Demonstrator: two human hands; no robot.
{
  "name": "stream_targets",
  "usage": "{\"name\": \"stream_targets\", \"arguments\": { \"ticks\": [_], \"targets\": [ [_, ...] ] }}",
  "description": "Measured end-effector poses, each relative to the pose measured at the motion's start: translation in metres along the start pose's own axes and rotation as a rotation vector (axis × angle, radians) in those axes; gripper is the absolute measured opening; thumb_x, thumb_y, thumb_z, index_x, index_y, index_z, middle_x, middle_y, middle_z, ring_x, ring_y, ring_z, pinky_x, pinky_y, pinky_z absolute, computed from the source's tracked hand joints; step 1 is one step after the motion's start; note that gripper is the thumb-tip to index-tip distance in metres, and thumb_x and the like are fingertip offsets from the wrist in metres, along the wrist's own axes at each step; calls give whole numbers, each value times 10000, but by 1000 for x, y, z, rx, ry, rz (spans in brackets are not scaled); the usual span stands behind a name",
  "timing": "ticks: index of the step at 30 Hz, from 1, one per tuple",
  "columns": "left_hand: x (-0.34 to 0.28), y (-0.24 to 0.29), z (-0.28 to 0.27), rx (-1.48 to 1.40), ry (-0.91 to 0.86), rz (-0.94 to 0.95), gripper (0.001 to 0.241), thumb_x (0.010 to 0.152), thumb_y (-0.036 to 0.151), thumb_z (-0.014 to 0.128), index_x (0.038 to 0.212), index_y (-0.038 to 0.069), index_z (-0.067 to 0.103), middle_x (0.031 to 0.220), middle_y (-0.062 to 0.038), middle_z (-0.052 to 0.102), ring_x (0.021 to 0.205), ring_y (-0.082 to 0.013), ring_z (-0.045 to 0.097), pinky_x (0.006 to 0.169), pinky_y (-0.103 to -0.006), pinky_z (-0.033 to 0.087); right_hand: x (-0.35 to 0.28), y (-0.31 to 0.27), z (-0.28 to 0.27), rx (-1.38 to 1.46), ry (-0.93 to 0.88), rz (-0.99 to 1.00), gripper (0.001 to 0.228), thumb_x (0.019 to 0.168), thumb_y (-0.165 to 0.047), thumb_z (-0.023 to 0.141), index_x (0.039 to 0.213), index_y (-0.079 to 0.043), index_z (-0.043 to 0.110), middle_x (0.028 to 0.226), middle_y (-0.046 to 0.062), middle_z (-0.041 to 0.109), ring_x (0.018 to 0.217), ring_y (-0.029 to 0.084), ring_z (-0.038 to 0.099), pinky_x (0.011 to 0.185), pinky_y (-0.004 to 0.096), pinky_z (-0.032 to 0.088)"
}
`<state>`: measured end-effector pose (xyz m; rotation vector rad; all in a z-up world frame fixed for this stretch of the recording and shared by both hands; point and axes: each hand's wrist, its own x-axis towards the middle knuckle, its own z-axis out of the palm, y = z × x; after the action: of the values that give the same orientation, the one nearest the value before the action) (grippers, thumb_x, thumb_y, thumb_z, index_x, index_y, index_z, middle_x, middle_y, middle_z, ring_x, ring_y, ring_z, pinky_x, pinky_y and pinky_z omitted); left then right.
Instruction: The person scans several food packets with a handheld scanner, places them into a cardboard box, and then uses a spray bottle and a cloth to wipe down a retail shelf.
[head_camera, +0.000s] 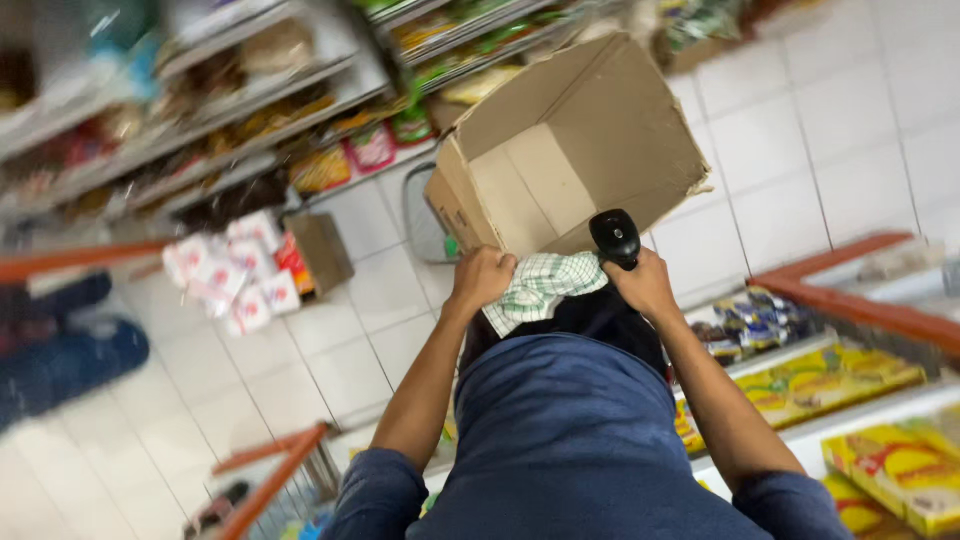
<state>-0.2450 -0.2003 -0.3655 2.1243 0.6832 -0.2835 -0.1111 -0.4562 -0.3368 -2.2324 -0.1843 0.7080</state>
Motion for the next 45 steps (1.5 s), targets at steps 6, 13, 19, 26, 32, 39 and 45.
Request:
{"name": "stream_targets", "arguments": {
  "ticks": [6,13,19,26,32,39,45],
  "targets": [
    [69,79,78,69,-150,183,413,907,340,605,740,-21,713,769,-274,683,752,-448,681,722,-530,524,17,61,-61,137,320,278,318,850,-312,789,1029,-51,757,875,154,765,828,247,732,777,369,541],
    [164,150,201,103,-301,239,430,902,350,622,759,-47,705,774,-292,672,781,-458,692,718,-525,531,89,154,-93,515,819,622,406,813,-262,888,1063,-13,686,943,111,718,837,221,649,779,378,524],
    [250,186,302,220,-478,171,472,945,365,607,759,-59,700,789,-306,672,779,-451,701,746,-512,534,173,249,-124,547,990,652,499,743,-133,861,1169,-39,619,1038,105,714,911,239,666,844,383,536],
    [366,178,409,241,-498,39,411,942,344,564,862,-24,728,934,-303,706,940,-456,694,867,-497,534,294,351,-129,507,1011,745,476,774,-102,810,1188,-49,583,1046,137,718,956,288,697,892,389,536],
    [435,128,487,292,-471,-93,454,970,375,564,1038,-51,706,1116,-314,687,1106,-460,638,972,-484,498,367,423,-93,477,1057,656,480,772,-85,826,1162,-35,552,996,136,712,919,310,691,865,405,536],
    [454,70,536,250,-460,-235,434,994,353,535,1078,-35,711,1140,-305,692,1116,-453,645,987,-482,495,391,470,-45,442,977,611,418,800,-46,782,1161,-41,572,1031,139,719,947,302,700,885,400,536],
    [468,66,522,-30,-318,-408,453,938,420,625,1135,16,680,1052,-251,757,1001,-369,730,910,-427,547,389,466,-47,316,798,313,359,872,-31,753,1190,-19,585,1113,180,672,1043,311,637,937,422,488]
  ]
}}
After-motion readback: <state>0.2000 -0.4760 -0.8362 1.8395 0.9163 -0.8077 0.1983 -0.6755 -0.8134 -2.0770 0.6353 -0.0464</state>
